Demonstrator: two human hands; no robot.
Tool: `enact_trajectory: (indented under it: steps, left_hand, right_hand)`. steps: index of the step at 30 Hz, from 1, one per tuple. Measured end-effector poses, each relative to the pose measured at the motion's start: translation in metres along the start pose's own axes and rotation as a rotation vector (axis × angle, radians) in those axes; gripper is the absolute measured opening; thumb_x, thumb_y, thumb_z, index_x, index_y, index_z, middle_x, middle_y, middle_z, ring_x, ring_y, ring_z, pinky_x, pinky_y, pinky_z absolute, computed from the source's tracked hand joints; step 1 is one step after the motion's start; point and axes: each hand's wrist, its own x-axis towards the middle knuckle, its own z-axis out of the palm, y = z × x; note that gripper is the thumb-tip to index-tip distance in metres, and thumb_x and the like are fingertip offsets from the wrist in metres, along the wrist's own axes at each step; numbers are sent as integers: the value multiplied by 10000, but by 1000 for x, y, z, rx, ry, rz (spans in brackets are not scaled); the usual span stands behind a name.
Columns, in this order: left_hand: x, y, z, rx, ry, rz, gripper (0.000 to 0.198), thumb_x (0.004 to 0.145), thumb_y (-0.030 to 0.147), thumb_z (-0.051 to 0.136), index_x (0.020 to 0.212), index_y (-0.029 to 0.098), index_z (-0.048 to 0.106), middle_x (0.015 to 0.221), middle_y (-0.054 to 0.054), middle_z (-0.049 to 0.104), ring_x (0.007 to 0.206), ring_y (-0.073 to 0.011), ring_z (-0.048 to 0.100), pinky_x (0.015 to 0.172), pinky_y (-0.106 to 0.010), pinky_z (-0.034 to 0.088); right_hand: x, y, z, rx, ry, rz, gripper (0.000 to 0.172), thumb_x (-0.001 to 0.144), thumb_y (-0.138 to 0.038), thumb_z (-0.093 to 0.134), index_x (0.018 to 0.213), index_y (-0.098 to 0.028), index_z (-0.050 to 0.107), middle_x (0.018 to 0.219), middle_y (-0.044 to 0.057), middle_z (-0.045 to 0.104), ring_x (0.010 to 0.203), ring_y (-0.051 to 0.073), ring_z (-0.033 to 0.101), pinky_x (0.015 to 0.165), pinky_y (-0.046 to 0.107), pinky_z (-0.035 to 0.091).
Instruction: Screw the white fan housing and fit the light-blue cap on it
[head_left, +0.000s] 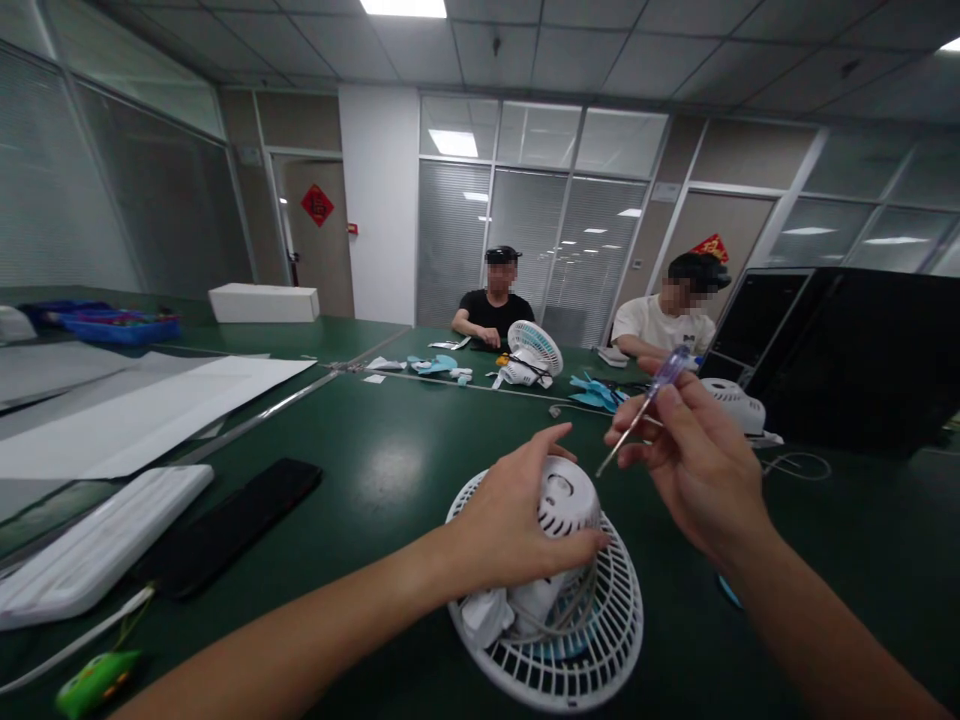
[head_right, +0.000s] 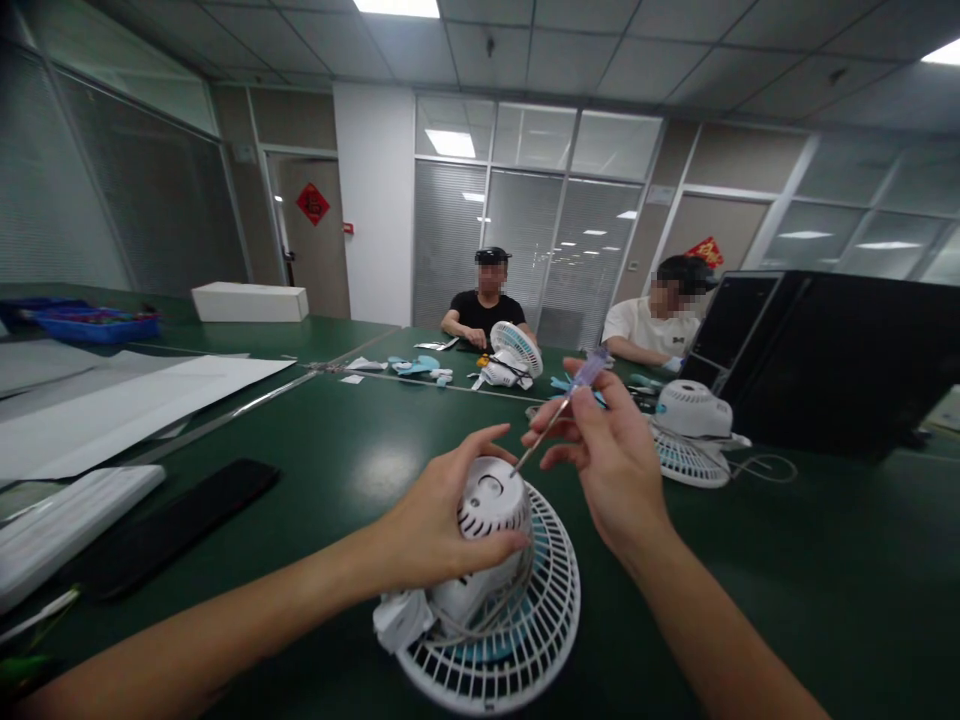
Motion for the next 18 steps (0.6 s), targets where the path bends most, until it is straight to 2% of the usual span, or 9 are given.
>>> enact_trajectory:
  steps: [3, 6, 11, 18]
  left_hand:
    - [1, 0, 0, -38, 10, 58, 835, 705, 331, 777, 1416, 168, 371, 1311, -127, 589, 1162, -299, 576, 1027, -475, 449]
    - [2, 0, 1, -98, 26, 164, 807, 712, 245, 762, 1415, 209, 368, 1333, -95, 570, 1193, -269, 562, 1050, -425, 440]
    - [4, 1, 1, -120, 29, 154, 603, 711, 203, 724, 1264, 226, 486, 1231, -65, 626, 1090, -258, 609, 980, -413, 486]
    - [4, 3, 1, -106, 25, 131, 543, 705, 197, 725, 1206, 212, 516, 1225, -68, 626, 1085, -259, 604, 976, -408, 483]
  right_hand:
    - [2, -5, 26, -107, -117, -173, 360, 926, -525, 534, 1174, -282, 440, 624, -45, 623, 533, 155, 640, 467, 264, 507]
    - [-3, 4, 39, -159, -168, -248, 298, 969, -492, 475, 1180, -289, 420, 603, -50, 621, 523, 160, 634, 494, 292, 516]
    - [-10, 22, 38, -182, -218, -199, 304, 980, -505, 438, 1168, -267, 437, 593, -40, 617, 502, 169, 627, 457, 299, 502]
    - [-10, 26, 35, -134, -235, -201, 258, 997, -419, 444, 1211, -278, 411, 576, -65, 581, 473, 138, 576, 450, 260, 468]
